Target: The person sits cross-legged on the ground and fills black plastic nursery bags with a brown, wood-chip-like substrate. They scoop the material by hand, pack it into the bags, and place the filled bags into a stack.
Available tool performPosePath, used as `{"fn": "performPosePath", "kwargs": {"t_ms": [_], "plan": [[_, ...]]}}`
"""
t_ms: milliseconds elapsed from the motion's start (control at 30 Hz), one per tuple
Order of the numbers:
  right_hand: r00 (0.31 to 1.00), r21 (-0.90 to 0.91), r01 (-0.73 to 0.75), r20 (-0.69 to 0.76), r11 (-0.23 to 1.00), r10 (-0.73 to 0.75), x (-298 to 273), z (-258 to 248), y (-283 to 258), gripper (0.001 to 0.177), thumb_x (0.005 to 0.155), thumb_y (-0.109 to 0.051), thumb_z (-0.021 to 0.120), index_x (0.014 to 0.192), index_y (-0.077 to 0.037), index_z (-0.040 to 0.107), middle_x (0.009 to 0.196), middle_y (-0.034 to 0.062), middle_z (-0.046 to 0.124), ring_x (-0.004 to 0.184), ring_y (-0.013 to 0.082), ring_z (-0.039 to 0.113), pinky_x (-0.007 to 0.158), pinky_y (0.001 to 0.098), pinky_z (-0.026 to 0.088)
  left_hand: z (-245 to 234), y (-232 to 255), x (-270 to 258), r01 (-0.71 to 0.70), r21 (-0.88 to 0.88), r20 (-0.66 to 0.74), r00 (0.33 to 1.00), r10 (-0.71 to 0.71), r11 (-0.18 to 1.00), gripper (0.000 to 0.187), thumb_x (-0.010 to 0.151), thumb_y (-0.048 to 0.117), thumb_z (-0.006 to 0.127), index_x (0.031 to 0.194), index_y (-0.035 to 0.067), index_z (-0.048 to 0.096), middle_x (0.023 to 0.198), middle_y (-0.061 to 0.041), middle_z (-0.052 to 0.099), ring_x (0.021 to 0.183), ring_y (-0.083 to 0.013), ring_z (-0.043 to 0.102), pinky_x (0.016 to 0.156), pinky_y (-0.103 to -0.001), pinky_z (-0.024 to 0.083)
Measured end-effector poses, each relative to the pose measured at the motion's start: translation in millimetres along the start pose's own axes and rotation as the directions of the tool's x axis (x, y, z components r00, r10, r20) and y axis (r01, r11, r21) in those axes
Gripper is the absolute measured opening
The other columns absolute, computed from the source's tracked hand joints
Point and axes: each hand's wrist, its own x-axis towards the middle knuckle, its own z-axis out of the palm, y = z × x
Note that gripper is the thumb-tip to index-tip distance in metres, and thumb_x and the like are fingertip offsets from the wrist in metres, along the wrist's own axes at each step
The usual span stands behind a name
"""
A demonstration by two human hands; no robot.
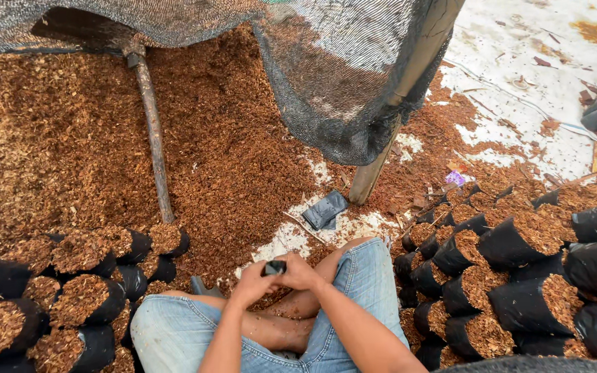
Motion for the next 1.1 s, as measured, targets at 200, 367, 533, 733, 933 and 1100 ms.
{"fn": "performPosePath", "kwargs": {"t_ms": [200,367,533,733,933,1100], "plan": [[0.954,0.364,-0.069,-0.247,0.929,0.168,11.4,-8.5,7.1,0.042,0.089,-0.008,0.084,0.061,-0.01,0.053,0.051,-0.0003,0.051,0.044,0.0101,0.042,0.048,0.0215,0.037,-38.9,-20.3,13.0,-0.059,0.326,-0.433,0.878,0.205,0.944,0.014,0.083,0.013,0.073,0.096,0.013,0.08,0.094,-0.012,0.078,0.088,-0.029,0.076,0.074,-0.04,0.062],[0.912,0.102,-0.266,-0.295,0.958,0.285,4.9,-15.2,-13.5,0.022,0.084,-0.017,0.079,0.091,-0.009,0.06,0.077,0.012,0.066,0.072,0.0287,0.07,0.065,0.0408,0.053,-12.5,0.4,-5.4,-0.171,0.196,-0.297,0.928,0.224,0.966,0.027,0.089,0.003,0.068,0.116,0.005,0.07,0.1,-0.021,0.076,0.088,-0.0303,0.075,0.079,-0.039,0.061],[0.822,-0.053,-0.477,-0.379,0.877,0.425,3.5,-13.4,-13.4,0.023,0.079,-0.01,0.076,0.1,-0.01,0.067,0.08,0.0124,0.074,0.086,0.0346,0.076,0.078,0.046,0.06,-7.4,12.5,-13.9,-0.161,0.461,-0.233,0.927,0.295,0.873,0.011,0.089,0.014,0.068,0.1,0.016,0.07,0.098,-0.012,0.078,0.091,-0.0306,0.076,0.08,-0.043,0.06],[0.773,-0.308,-0.377,-0.625,0.873,0.113,2.6,-17.9,-33.1,0.03,0.074,-0.004,0.077,0.096,-0.013,0.058,0.09,0.0104,0.06,0.094,0.0344,0.068,0.082,0.0463,0.056,-15.3,-9.8,13.2,-0.106,0.593,-0.295,0.893,0.338,0.798,0.022,0.087,0.021,0.066,0.109,0.022,0.068,0.104,-0.011,0.077,0.097,-0.0385,0.074,0.086,-0.051,0.058],[0.887,-0.586,0.105,-0.31,0.804,-0.341,16.2,24.7,16.9,0.009,0.085,-0.016,0.071,0.079,-0.016,0.064,0.077,0.0035,0.059,0.074,0.0269,0.066,0.068,0.0363,0.057,-16.6,-13.0,22.3,-0.176,0.333,-0.254,0.929,0.268,0.926,0.025,0.098,0.021,0.055,0.091,0.011,0.077,0.076,-0.016,0.073,0.078,-0.0333,0.072,0.07,-0.043,0.053],[0.996,-0.349,-0.002,-0.086,0.937,-0.03,12.4,17.1,-9.9,0.009,0.082,-0.007,0.055,0.091,-0.009,0.053,0.069,0.0131,0.058,0.066,0.0332,0.067,0.064,0.0439,0.058,-34.7,10.9,28.3,-0.272,0.808,-0.092,0.818,0.568,0.522,0.023,0.098,0.021,0.056,0.108,0.019,0.077,0.081,-0.006,0.071,0.076,-0.0272,0.071,0.062,-0.04,0.058]]}}
